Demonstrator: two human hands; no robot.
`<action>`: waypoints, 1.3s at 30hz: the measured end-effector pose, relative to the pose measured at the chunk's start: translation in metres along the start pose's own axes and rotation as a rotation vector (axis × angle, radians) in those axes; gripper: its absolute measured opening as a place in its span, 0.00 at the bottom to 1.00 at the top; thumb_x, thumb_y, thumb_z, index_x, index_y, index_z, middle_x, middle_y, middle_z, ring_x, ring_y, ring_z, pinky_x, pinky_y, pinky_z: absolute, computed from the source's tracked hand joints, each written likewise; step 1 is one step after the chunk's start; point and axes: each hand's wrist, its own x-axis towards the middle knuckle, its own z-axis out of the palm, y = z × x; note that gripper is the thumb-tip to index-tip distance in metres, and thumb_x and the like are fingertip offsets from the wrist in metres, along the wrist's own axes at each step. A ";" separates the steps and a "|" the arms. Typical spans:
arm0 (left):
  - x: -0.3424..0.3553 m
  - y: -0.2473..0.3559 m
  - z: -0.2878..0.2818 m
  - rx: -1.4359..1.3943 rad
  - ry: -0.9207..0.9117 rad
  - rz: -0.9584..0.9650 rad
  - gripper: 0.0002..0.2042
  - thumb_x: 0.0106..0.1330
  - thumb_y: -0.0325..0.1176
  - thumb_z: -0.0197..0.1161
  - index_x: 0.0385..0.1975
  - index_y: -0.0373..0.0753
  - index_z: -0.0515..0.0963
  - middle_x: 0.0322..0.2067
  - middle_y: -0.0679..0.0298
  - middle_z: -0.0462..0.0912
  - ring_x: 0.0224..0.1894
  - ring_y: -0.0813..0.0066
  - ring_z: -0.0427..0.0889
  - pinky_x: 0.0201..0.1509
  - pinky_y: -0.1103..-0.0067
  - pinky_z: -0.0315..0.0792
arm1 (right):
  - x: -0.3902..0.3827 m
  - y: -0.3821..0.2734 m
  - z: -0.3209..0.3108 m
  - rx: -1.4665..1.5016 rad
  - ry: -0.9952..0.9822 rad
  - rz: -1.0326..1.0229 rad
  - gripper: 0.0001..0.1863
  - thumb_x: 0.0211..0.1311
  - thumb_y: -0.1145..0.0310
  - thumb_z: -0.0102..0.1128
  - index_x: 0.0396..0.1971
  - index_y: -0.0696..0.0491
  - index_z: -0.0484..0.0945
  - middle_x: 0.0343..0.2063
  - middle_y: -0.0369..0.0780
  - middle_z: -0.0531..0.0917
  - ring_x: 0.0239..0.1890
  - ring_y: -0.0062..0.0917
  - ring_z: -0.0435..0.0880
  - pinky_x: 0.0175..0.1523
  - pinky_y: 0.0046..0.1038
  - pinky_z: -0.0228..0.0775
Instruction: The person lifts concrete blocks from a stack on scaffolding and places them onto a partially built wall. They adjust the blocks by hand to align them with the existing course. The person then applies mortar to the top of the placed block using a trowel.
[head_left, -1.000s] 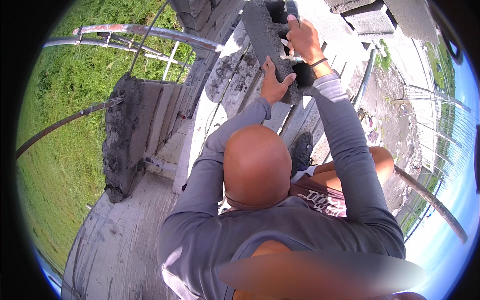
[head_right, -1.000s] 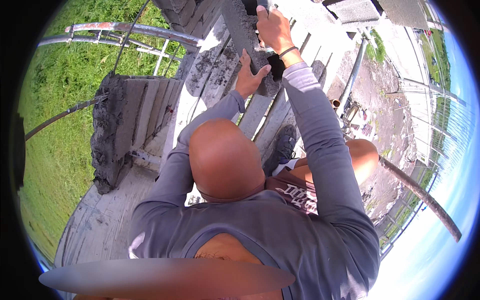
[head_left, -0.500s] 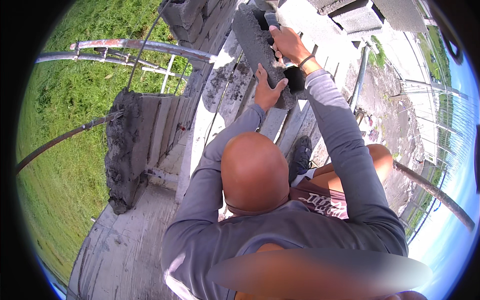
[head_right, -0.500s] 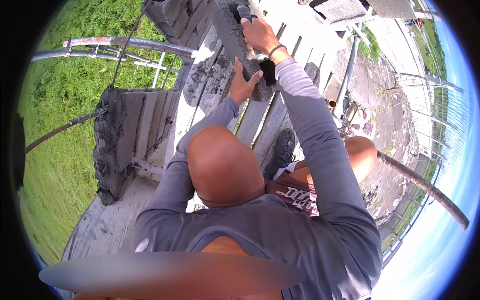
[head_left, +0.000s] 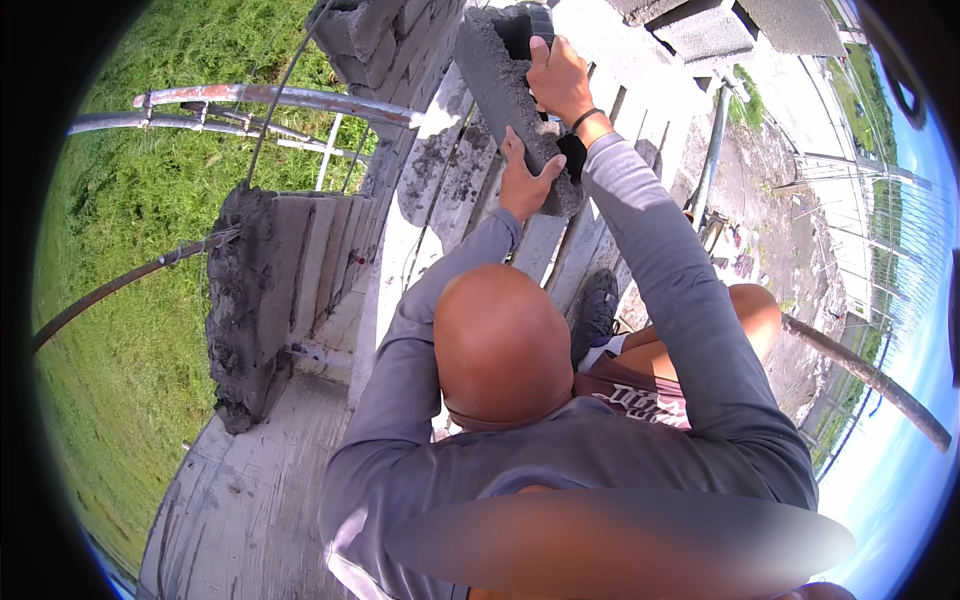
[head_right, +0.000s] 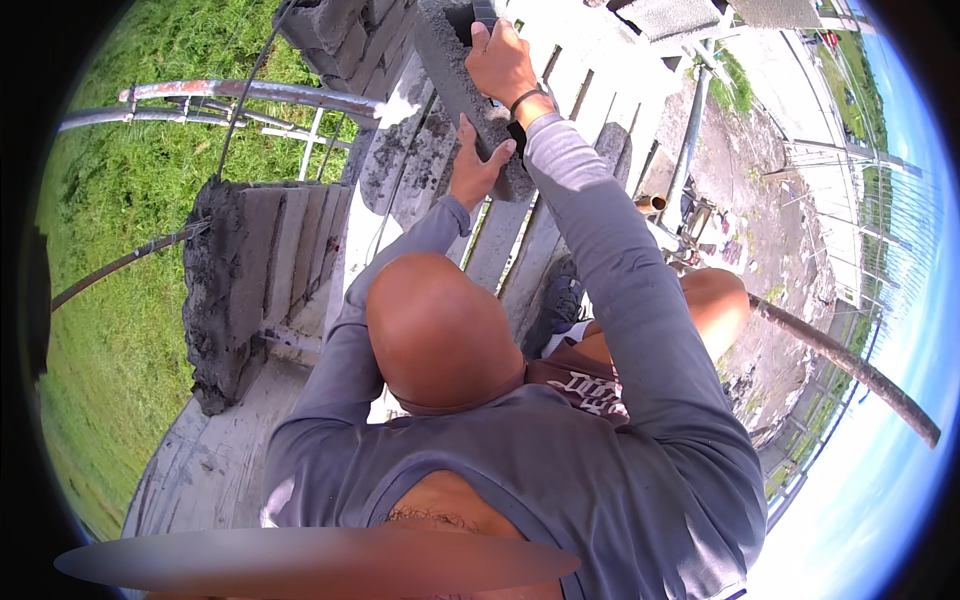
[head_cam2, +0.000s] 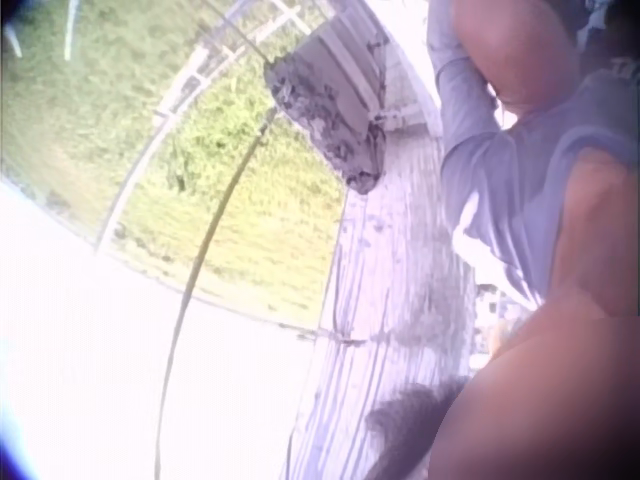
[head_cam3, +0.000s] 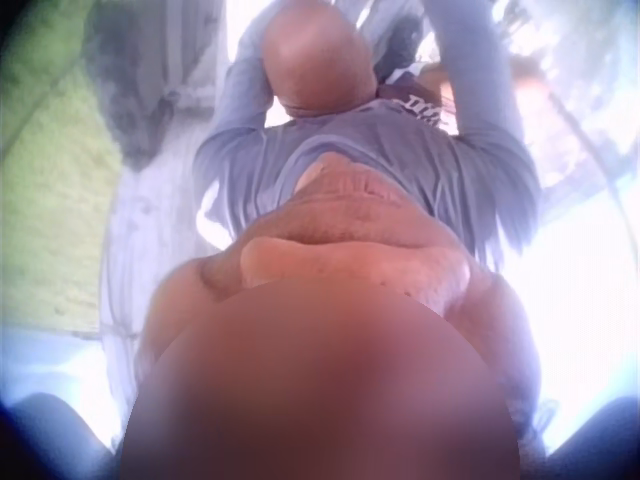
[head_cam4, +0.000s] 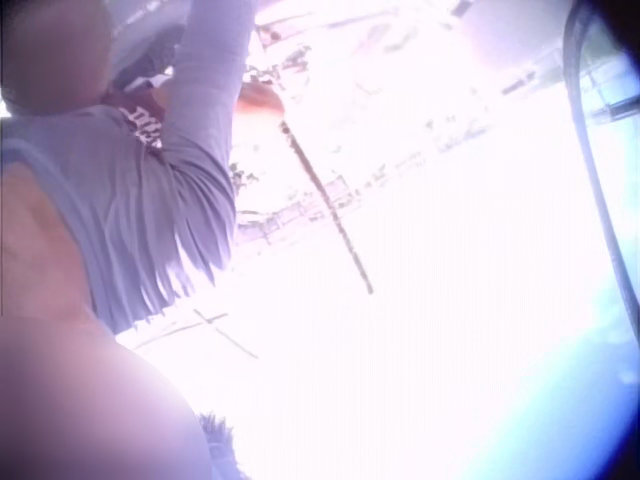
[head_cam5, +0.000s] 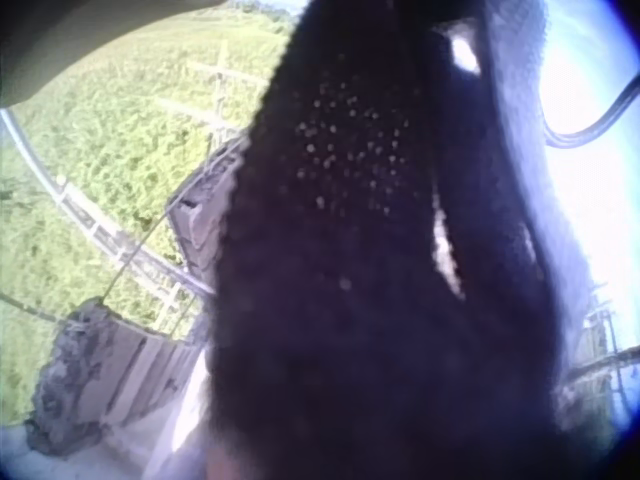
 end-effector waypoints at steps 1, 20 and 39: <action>-0.001 0.001 -0.001 0.003 -0.010 -0.007 0.60 0.62 0.56 0.70 0.75 0.27 0.33 0.74 0.34 0.45 0.74 0.46 0.60 0.74 0.68 0.61 | -0.001 -0.003 0.002 0.018 0.089 -0.039 0.23 0.76 0.50 0.47 0.40 0.60 0.71 0.20 0.38 0.76 0.15 0.21 0.73 0.19 0.27 0.70; 0.027 0.020 -0.032 0.148 -0.416 -0.282 0.67 0.60 0.63 0.69 0.72 0.28 0.20 0.75 0.32 0.39 0.76 0.39 0.53 0.74 0.62 0.60 | 0.065 0.012 -0.146 0.450 -0.543 0.159 0.18 0.77 0.54 0.50 0.45 0.56 0.73 0.22 0.34 0.74 0.18 0.16 0.72 0.21 0.22 0.67; 0.087 0.066 -0.053 -0.011 -0.073 -0.472 0.35 0.69 0.38 0.67 0.72 0.45 0.56 0.62 0.53 0.74 0.63 0.50 0.75 0.53 0.45 0.80 | 0.044 0.103 -0.023 0.333 -0.470 0.159 0.21 0.77 0.52 0.47 0.40 0.58 0.72 0.16 0.40 0.77 0.17 0.26 0.81 0.21 0.32 0.71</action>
